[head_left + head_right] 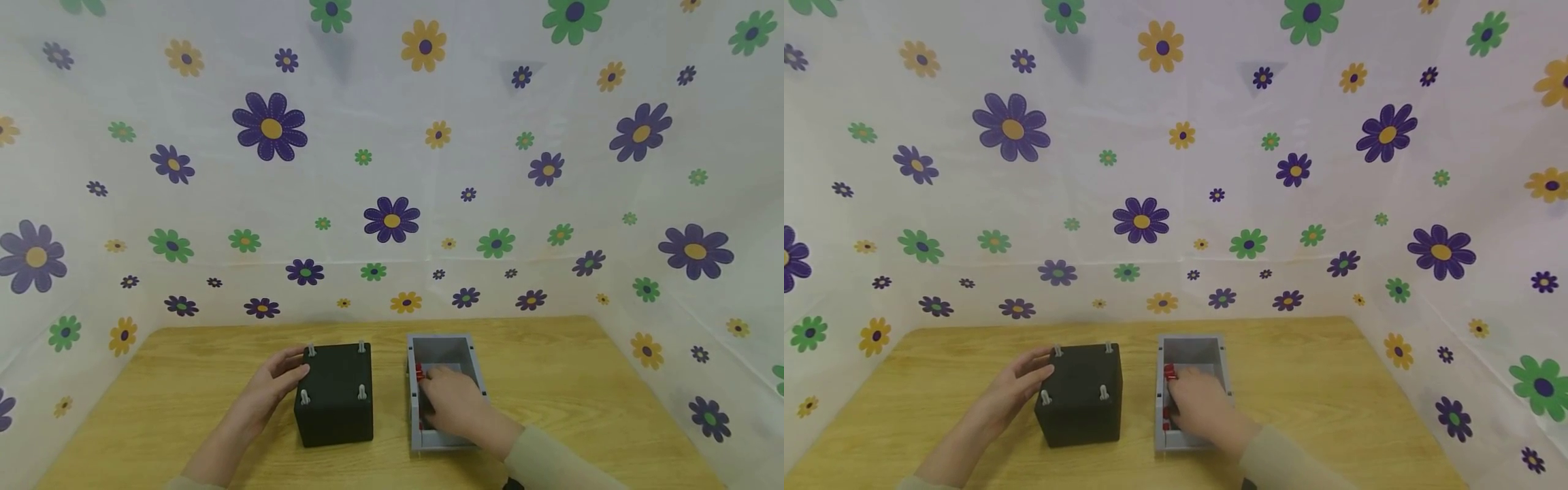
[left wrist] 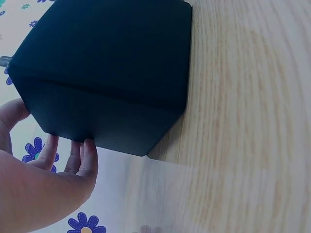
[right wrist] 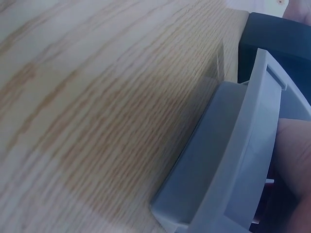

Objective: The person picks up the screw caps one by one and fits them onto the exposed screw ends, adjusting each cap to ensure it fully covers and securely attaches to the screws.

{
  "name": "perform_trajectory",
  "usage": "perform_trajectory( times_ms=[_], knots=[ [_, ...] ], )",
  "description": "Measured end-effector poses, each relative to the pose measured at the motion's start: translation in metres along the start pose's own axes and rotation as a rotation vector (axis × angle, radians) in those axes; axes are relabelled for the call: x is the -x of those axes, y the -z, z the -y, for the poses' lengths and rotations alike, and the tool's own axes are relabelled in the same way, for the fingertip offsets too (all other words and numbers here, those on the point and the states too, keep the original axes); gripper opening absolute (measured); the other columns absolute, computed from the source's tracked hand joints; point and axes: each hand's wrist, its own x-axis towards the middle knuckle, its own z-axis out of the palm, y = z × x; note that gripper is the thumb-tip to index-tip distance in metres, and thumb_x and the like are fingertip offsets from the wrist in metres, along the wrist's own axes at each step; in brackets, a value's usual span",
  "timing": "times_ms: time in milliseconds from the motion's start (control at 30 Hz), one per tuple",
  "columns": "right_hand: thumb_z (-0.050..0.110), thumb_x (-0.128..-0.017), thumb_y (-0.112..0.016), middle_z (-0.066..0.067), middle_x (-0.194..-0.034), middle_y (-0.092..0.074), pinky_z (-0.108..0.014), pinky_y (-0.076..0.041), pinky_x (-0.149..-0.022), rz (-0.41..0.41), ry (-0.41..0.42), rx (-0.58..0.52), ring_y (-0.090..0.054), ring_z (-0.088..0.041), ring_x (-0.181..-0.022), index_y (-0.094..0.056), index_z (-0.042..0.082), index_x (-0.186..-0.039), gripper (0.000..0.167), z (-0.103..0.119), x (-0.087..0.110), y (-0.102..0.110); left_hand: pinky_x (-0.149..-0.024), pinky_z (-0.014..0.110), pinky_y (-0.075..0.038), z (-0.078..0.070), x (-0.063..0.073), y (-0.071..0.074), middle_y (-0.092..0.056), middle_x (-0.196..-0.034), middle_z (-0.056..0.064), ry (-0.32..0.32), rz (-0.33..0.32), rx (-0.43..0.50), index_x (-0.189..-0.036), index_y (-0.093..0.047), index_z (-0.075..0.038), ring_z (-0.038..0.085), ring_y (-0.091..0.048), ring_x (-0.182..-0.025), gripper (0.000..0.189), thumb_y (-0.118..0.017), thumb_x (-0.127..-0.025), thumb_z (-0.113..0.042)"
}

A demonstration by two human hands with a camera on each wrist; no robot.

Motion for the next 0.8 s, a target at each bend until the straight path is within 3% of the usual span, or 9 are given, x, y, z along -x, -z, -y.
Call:
perform_trajectory(
  times_ms=[500,800],
  knots=[
    [0.023,-0.082,-0.090,-0.001,-0.086,-0.064,-0.030,-0.055,-0.065,-0.014,0.010,0.004,-0.061,-0.016,-0.083,-0.076,0.010,-0.085,0.019,-0.0008,-0.0004,0.0022,-0.113,0.030,-0.046,-0.0009,0.0014,-0.0001,-0.043,-0.162,0.022,0.005,0.003,-0.022,-0.162,-0.037,-0.004,0.019,-0.054,-0.136,0.061,-0.060,-0.109,-0.024],
    [0.020,-0.082,-0.089,-0.001,-0.085,-0.063,-0.030,-0.054,-0.063,-0.039,0.015,0.000,-0.060,-0.016,-0.081,-0.075,0.010,-0.084,0.018,-0.0015,0.0013,0.0030,-0.103,0.018,-0.048,-0.0013,0.0009,-0.0002,-0.042,-0.162,0.022,0.000,0.005,-0.017,-0.162,-0.037,-0.003,0.013,-0.056,-0.131,0.061,-0.060,-0.109,-0.024]
  ],
)
